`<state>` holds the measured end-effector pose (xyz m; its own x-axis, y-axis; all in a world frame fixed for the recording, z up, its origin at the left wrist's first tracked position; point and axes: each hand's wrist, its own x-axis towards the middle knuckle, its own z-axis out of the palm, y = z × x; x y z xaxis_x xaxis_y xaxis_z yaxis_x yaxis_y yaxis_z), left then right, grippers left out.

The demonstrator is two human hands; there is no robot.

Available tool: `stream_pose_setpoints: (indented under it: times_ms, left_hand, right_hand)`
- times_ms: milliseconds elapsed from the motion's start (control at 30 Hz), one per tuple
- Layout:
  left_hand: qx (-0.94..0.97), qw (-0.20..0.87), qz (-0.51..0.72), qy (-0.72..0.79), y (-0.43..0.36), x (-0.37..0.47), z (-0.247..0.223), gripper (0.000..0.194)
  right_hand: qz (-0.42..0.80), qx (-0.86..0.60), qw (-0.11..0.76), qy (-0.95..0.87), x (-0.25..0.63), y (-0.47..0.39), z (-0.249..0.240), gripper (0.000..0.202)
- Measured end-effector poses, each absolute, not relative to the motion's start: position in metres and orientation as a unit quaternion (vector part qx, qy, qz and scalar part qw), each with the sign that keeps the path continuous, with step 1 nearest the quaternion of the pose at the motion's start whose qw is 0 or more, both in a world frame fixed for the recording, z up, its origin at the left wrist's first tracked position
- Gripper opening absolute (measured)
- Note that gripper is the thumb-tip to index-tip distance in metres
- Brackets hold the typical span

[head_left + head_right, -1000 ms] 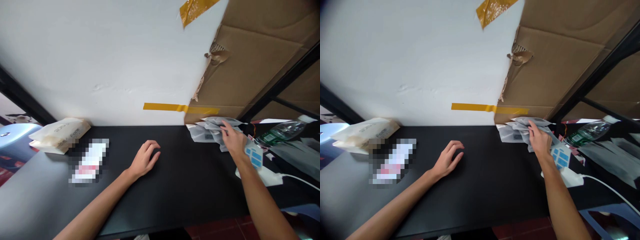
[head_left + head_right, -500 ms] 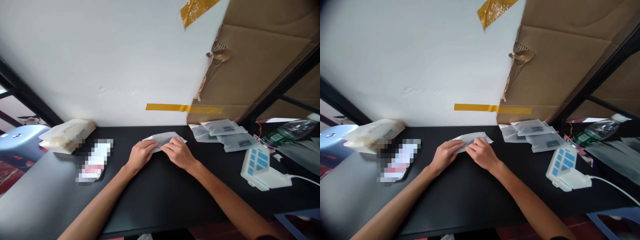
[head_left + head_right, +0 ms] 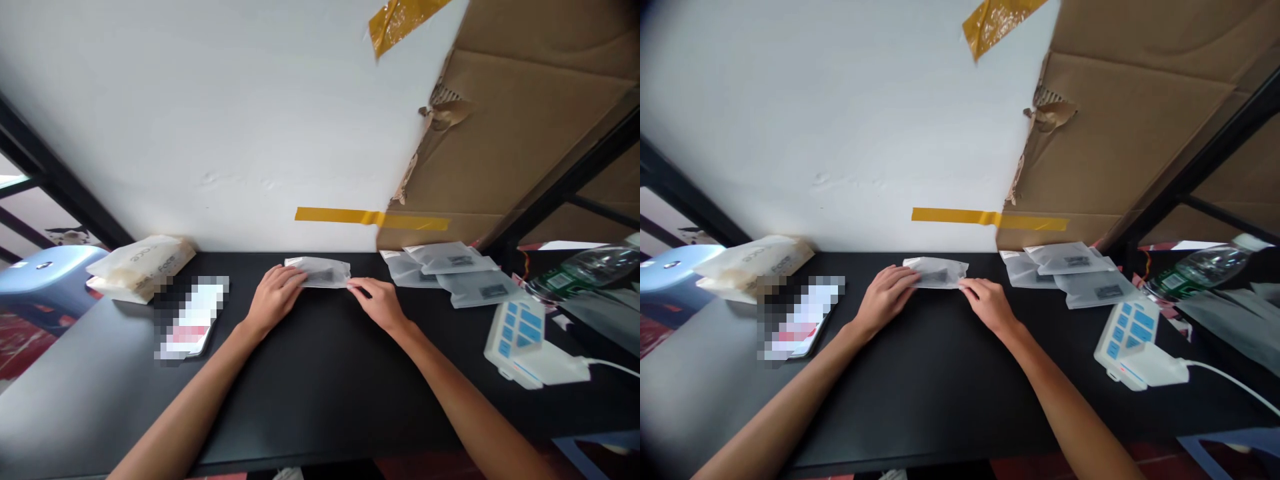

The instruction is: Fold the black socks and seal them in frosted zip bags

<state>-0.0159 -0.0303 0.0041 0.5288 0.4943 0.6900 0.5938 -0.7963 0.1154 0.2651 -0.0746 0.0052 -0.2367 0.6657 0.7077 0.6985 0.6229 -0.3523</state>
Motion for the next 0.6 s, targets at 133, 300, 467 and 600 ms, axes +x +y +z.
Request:
stream_pose_setpoints:
  times_ms: [133, 300, 467, 600]
  left_hand:
    - [-0.901, 0.04, -0.362, -0.234, -0.053, 0.005, 0.009, 0.022]
    - [-0.9, 0.027, -0.365, -0.237, -0.065, 0.021, 0.005, 0.014]
    - [-0.901, 0.082, -0.325, -0.274, -0.046, 0.007, 0.011, 0.02]
    - [-0.86, 0.109, -0.346, -0.36, -0.019, -0.029, 0.017, 0.02]
  right_hand:
    - [0.042, -0.398, 0.455, -0.796, 0.239, -0.086, 0.002, 0.019]
    - [0.089, -0.391, 0.456, -0.794, 0.221, -0.092, -0.003, 0.016]
    - [0.069, -0.4, 0.469, -0.785, 0.236, -0.082, 0.009, 0.018]
    - [0.056, -0.45, 0.516, -0.727, 0.269, -0.068, 0.022, 0.019]
